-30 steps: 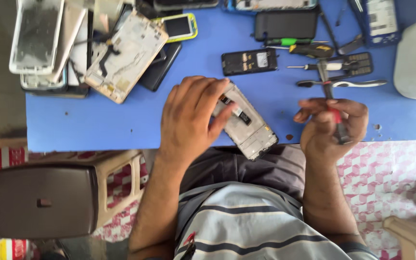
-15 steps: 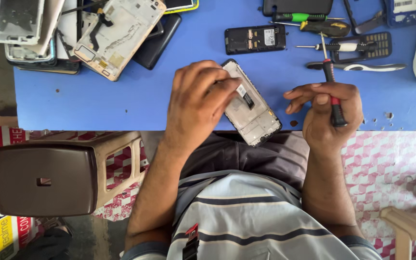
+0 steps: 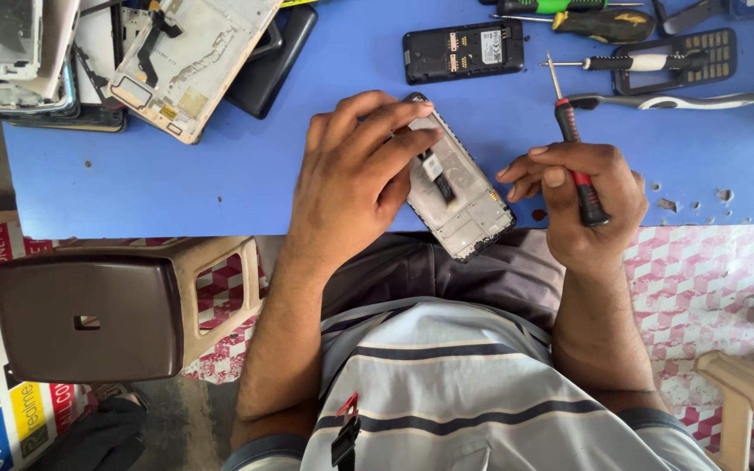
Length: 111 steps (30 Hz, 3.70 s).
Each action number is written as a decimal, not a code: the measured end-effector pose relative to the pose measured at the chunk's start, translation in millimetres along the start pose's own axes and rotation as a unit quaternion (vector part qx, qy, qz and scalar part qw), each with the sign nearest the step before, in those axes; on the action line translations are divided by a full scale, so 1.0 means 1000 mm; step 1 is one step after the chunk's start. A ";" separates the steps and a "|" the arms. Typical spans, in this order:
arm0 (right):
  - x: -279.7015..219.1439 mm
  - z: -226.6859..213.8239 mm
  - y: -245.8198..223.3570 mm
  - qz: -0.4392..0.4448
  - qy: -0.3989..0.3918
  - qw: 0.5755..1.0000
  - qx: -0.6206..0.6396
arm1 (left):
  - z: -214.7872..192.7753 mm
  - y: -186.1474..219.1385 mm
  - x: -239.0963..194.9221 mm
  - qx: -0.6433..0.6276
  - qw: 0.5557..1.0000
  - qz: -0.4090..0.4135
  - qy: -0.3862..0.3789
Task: The person disassembles a white smartphone, removes the back cover, and uses a screwdriver to scrape adhesive from the interior frame. They handle multiple phone parts and tools on a cluttered workbench.
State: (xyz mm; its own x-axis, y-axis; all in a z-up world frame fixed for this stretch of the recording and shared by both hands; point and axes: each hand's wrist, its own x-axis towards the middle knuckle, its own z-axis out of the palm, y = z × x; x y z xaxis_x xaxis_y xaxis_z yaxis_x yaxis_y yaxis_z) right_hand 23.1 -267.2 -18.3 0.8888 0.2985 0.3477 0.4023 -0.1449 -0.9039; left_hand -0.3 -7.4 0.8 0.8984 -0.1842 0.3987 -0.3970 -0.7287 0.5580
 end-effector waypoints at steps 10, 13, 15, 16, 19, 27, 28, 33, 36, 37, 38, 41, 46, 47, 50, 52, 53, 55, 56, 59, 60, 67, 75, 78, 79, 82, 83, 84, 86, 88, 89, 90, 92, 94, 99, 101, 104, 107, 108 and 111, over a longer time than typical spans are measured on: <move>-0.001 -0.004 0.001 0.010 0.003 1.000 0.019 | 0.003 -0.006 -0.001 -0.023 1.000 -0.018 -0.007; -0.001 -0.004 0.002 0.010 -0.004 1.000 0.019 | 0.003 -0.006 -0.002 -0.014 1.000 -0.006 -0.012; 0.000 -0.004 0.002 0.011 -0.006 1.000 0.021 | 0.003 -0.005 -0.002 -0.004 1.000 0.002 -0.012; 0.000 -0.003 0.002 0.011 -0.006 1.000 0.022 | 0.004 -0.004 -0.001 0.003 1.000 0.005 -0.010; 0.001 -0.001 0.000 0.012 -0.006 1.000 0.022 | 0.005 -0.002 0.000 0.031 0.999 0.023 -0.010; 0.001 -0.001 0.000 0.008 -0.008 1.000 -0.002 | 0.008 -0.001 -0.003 0.066 0.997 0.038 -0.008; 0.001 0.000 -0.001 0.006 -0.009 1.000 -0.006 | 0.008 0.000 -0.003 0.069 0.997 0.036 -0.011; 0.003 0.002 -0.002 0.009 -0.013 1.000 -0.005 | 0.007 0.005 -0.002 0.073 0.997 0.028 -0.010; 0.002 0.002 -0.002 0.012 -0.014 1.000 -0.011 | 0.006 0.006 -0.003 0.081 0.996 0.029 -0.013; 0.002 0.002 -0.002 0.014 -0.013 1.000 -0.011 | 0.006 0.006 -0.003 0.082 0.996 0.027 -0.016; 0.002 0.002 -0.002 0.014 -0.013 1.000 -0.009 | 0.006 0.006 -0.003 0.084 0.996 0.026 -0.020; 0.002 0.003 -0.002 0.012 -0.014 1.000 -0.009 | 0.006 0.007 -0.001 0.093 0.995 0.022 -0.022; 0.005 0.003 -0.003 0.005 -0.020 1.000 -0.014 | 0.009 0.007 -0.003 0.074 0.997 0.007 -0.013; 0.005 0.003 -0.003 0.002 -0.022 1.000 -0.011 | 0.010 0.006 -0.004 0.066 0.998 0.003 -0.005; 0.005 0.004 -0.003 0.010 -0.022 1.000 -0.006 | 0.014 -0.003 -0.004 0.085 0.995 -0.007 0.045; 0.005 0.003 -0.003 0.009 -0.027 1.000 -0.002 | 0.011 -0.011 0.001 0.125 0.989 -0.024 0.069; 0.006 0.002 -0.003 0.007 -0.029 1.000 -0.001 | 0.006 -0.016 0.006 0.145 0.986 -0.031 0.081; 0.007 0.002 -0.003 0.003 -0.027 1.000 0.003 | -0.008 -0.028 0.020 0.206 0.975 -0.025 0.080; 0.007 0.002 -0.003 0.002 -0.026 1.000 0.006 | -0.015 -0.035 0.030 0.236 0.968 -0.022 0.078; 0.007 0.002 -0.005 0.012 -0.022 1.000 0.014 | -0.035 -0.060 0.070 0.325 0.944 0.011 0.052; 0.007 0.002 -0.006 0.012 -0.021 1.000 0.016 | -0.038 -0.068 0.084 0.333 0.942 0.017 0.036; 0.008 0.000 -0.008 0.004 -0.017 1.000 0.011 | -0.044 -0.087 0.118 0.412 0.909 0.015 -0.066; 0.010 -0.003 -0.007 -0.018 -0.034 0.999 -0.007 | -0.037 -0.084 0.115 0.409 0.910 -0.035 -0.059; 0.009 -0.003 -0.006 -0.022 -0.040 0.999 -0.012 | -0.030 -0.087 0.117 0.455 0.884 -0.069 -0.078; 0.008 -0.003 -0.006 -0.019 -0.041 0.999 -0.007 | -0.027 -0.087 0.117 0.469 0.877 -0.081 -0.069; 0.008 -0.004 -0.005 -0.021 -0.038 0.999 0.003 | -0.025 -0.087 0.116 0.430 0.891 -0.123 -0.073; 0.008 -0.004 -0.005 -0.022 -0.035 0.999 0.005 | -0.025 -0.087 0.115 0.403 0.901 -0.137 -0.080; 0.007 -0.004 -0.005 -0.021 -0.035 0.999 0.002 | -0.024 -0.087 0.116 0.416 0.896 -0.129 -0.085; 0.007 -0.005 -0.004 -0.021 -0.036 0.999 -0.003 | -0.022 -0.087 0.116 0.441 0.885 -0.114 -0.093; 0.007 -0.004 -0.006 -0.024 -0.037 0.999 -0.008 | -0.021 -0.088 0.117 0.458 0.874 -0.116 -0.113; 0.008 -0.004 -0.006 -0.026 -0.039 0.999 -0.010 | -0.021 -0.088 0.116 0.467 0.868 -0.119 -0.123; 0.008 -0.004 -0.008 -0.027 -0.039 0.999 -0.011 | -0.022 -0.088 0.116 0.448 0.880 -0.105 -0.118; 0.009 -0.003 -0.010 -0.030 -0.037 0.999 -0.013 | -0.025 -0.086 0.116 0.411 0.902 -0.075 -0.107; 0.011 -0.001 -0.012 -0.032 -0.039 0.999 -0.015 | -0.031 -0.083 0.115 0.358 0.925 -0.021 -0.126; 0.015 -0.001 -0.019 -0.027 -0.038 0.999 -0.021 | -0.029 -0.073 0.109 0.237 0.959 0.040 -0.152; 0.016 0.001 -0.022 -0.027 -0.038 0.999 -0.021 | -0.026 -0.075 0.106 0.214 0.964 0.050 -0.148; 0.019 0.003 -0.028 -0.020 -0.039 0.999 -0.026 | -0.022 -0.083 0.110 0.233 0.950 0.009 -0.206; 0.023 0.005 -0.034 -0.020 -0.040 0.999 -0.020 | -0.018 -0.089 0.113 0.183 0.974 0.049 -0.122; 0.023 0.005 -0.034 -0.018 -0.040 0.999 -0.024 | -0.019 -0.091 0.113 0.166 0.979 0.057 -0.106; 0.020 0.006 -0.031 -0.007 -0.041 0.999 -0.024 | -0.019 -0.095 0.107 0.099 0.990 0.072 -0.065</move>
State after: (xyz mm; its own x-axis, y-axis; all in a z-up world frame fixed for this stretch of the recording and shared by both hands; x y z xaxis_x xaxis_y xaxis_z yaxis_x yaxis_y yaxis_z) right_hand 26.9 -250.7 15.5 0.8631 0.3763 0.3368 0.4262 -0.1851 -0.8855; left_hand 130.4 54.2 4.3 0.8565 -0.3701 0.3596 -0.4902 -0.8014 0.3428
